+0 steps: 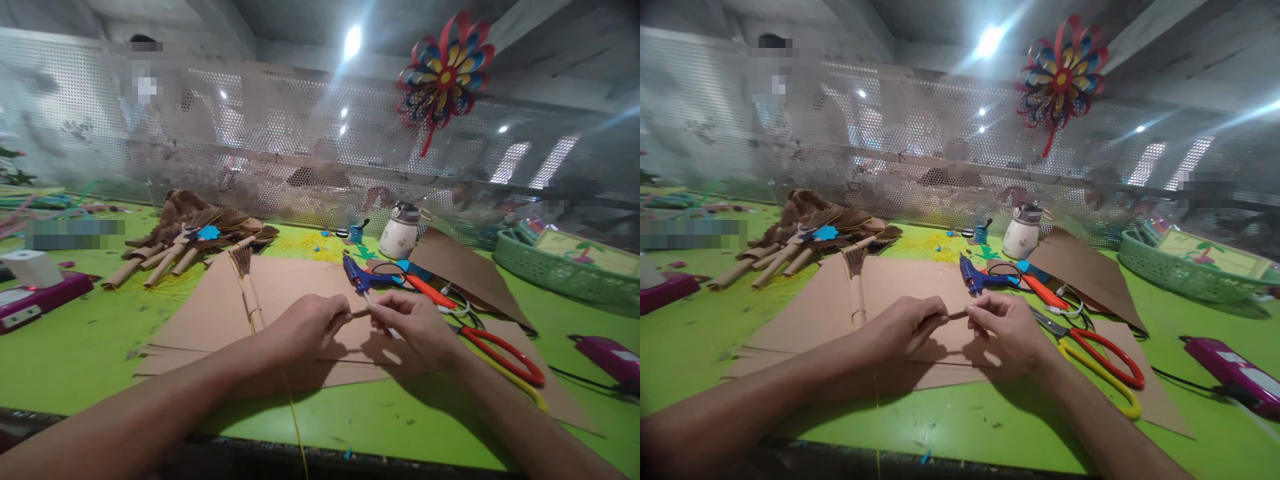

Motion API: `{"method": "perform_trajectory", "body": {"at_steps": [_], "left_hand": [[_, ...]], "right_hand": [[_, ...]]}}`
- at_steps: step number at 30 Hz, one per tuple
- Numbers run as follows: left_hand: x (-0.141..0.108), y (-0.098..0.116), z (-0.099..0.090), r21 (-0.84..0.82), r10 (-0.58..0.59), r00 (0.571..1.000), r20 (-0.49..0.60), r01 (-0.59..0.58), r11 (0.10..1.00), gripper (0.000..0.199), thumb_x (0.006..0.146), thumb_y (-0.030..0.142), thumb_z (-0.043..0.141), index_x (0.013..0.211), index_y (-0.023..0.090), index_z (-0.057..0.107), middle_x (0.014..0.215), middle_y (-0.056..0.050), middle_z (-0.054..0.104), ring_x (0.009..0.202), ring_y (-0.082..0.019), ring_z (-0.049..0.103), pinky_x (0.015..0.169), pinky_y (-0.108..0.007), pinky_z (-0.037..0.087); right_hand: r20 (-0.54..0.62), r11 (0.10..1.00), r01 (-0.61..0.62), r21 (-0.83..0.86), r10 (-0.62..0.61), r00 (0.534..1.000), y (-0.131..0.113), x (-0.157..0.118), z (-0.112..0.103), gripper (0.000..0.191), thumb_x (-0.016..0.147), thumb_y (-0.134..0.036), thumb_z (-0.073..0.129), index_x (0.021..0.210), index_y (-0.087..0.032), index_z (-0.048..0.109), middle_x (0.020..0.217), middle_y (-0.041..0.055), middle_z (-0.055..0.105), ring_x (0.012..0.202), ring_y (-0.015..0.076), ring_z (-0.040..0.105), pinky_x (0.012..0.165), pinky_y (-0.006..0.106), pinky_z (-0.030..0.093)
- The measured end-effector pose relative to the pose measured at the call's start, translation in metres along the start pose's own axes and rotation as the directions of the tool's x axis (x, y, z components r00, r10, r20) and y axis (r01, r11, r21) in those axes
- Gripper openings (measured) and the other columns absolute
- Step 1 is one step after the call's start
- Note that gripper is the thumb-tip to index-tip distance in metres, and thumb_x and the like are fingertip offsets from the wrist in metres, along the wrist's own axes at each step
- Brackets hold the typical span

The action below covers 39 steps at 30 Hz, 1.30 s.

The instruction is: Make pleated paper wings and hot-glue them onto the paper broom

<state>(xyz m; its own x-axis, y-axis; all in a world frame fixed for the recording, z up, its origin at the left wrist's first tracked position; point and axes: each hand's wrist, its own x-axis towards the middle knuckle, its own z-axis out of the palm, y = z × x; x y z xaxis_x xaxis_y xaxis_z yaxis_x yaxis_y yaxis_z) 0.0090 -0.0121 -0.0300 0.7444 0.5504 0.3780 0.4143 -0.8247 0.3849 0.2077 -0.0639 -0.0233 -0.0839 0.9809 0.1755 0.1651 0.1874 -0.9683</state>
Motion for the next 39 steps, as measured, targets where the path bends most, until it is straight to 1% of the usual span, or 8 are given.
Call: {"method": "perform_trajectory", "body": {"at_steps": [2,4,7,11,14,19,29,39], "left_hand": [[-0.002,0.001,0.001,-0.014,0.003,0.999,0.035,-0.002,1.0,0.013,0.082,0.026,0.047,0.08,0.017,0.056,0.063,0.001,0.056,0.053,-0.01,0.043,0.052,-0.022,0.03],[-0.004,0.006,-0.001,-0.028,0.004,0.999,0.052,-0.003,1.0,0.012,0.082,0.025,0.047,0.082,0.017,0.056,0.064,0.0,0.056,0.053,-0.01,0.043,0.052,-0.022,0.029],[-0.004,0.014,-0.005,-0.029,0.004,0.999,0.049,-0.002,1.0,0.015,0.083,0.025,0.045,0.089,0.018,0.057,0.069,-0.001,0.058,0.055,-0.01,0.044,0.053,-0.022,0.03],[-0.001,0.012,-0.006,-0.025,-0.062,0.994,0.088,0.064,0.998,0.024,0.089,0.031,0.039,0.088,0.018,0.058,0.066,-0.001,0.058,0.053,-0.01,0.043,0.051,-0.022,0.028],[0.001,0.007,-0.003,-0.036,-0.083,0.993,0.081,0.086,0.996,0.027,0.089,0.034,0.037,0.086,0.017,0.058,0.067,-0.001,0.059,0.055,-0.01,0.045,0.053,-0.022,0.029],[0.0,0.011,-0.001,-0.067,-0.125,0.988,0.086,0.131,0.989,0.023,0.09,0.031,0.037,0.084,0.018,0.056,0.07,0.0,0.059,0.058,-0.01,0.044,0.054,-0.023,0.028],[0.002,0.02,-0.009,-0.146,-0.14,0.977,0.159,0.163,0.976,0.024,0.089,0.032,0.038,0.082,0.018,0.055,0.069,-0.001,0.058,0.059,-0.011,0.044,0.054,-0.024,0.029],[-0.002,0.014,-0.006,-0.203,-0.124,0.986,0.112,0.145,0.968,0.02,0.086,0.029,0.042,0.077,0.017,0.056,0.062,0.002,0.053,0.056,-0.011,0.044,0.052,-0.022,0.03]], "right_hand": [[0.053,1.0,-0.026,-0.008,0.026,0.998,0.001,0.002,0.001,0.021,0.072,-0.034,0.068,0.082,-0.016,0.066,0.065,0.0012,0.062,0.055,0.0099,0.052,0.055,0.025,0.042],[0.071,0.999,-0.02,-0.043,0.023,0.997,0.002,0.002,0.002,0.019,0.071,-0.033,0.069,0.08,-0.016,0.067,0.065,0.0014,0.062,0.056,0.0101,0.051,0.055,0.025,0.041],[0.034,0.997,0.003,-0.073,-0.001,0.999,0.002,0.002,0.004,0.022,0.072,-0.036,0.068,0.065,-0.015,0.065,0.057,0.0006,0.059,0.051,0.0092,0.047,0.05,0.025,0.038],[-0.019,0.999,-0.024,-0.041,0.023,1.0,0.002,0.0,0.004,0.027,0.069,-0.04,0.069,0.059,-0.016,0.063,0.052,0.0,0.057,0.046,0.009,0.046,0.047,0.025,0.037],[-0.029,0.999,-0.04,-0.013,0.04,0.999,0.002,0.0,0.003,0.027,0.068,-0.04,0.069,0.059,-0.016,0.063,0.053,0.0,0.057,0.046,0.0089,0.046,0.047,0.025,0.038],[0.034,0.999,-0.041,-0.022,0.042,0.999,0.002,0.003,0.006,0.02,0.068,-0.034,0.07,0.069,-0.015,0.065,0.058,-0.0003,0.058,0.05,0.009,0.047,0.05,0.025,0.038],[-0.049,0.996,-0.008,-0.085,0.003,0.999,0.003,0.001,0.004,0.015,0.069,-0.028,0.069,0.064,-0.015,0.064,0.049,-0.0039,0.053,0.044,0.0067,0.043,0.042,0.021,0.033],[-0.017,0.984,-0.081,0.161,0.085,0.996,0.005,0.003,-0.004,0.019,0.067,-0.032,0.072,0.062,-0.015,0.066,0.056,0.0,0.061,0.048,0.0079,0.049,0.048,0.023,0.039]]}}
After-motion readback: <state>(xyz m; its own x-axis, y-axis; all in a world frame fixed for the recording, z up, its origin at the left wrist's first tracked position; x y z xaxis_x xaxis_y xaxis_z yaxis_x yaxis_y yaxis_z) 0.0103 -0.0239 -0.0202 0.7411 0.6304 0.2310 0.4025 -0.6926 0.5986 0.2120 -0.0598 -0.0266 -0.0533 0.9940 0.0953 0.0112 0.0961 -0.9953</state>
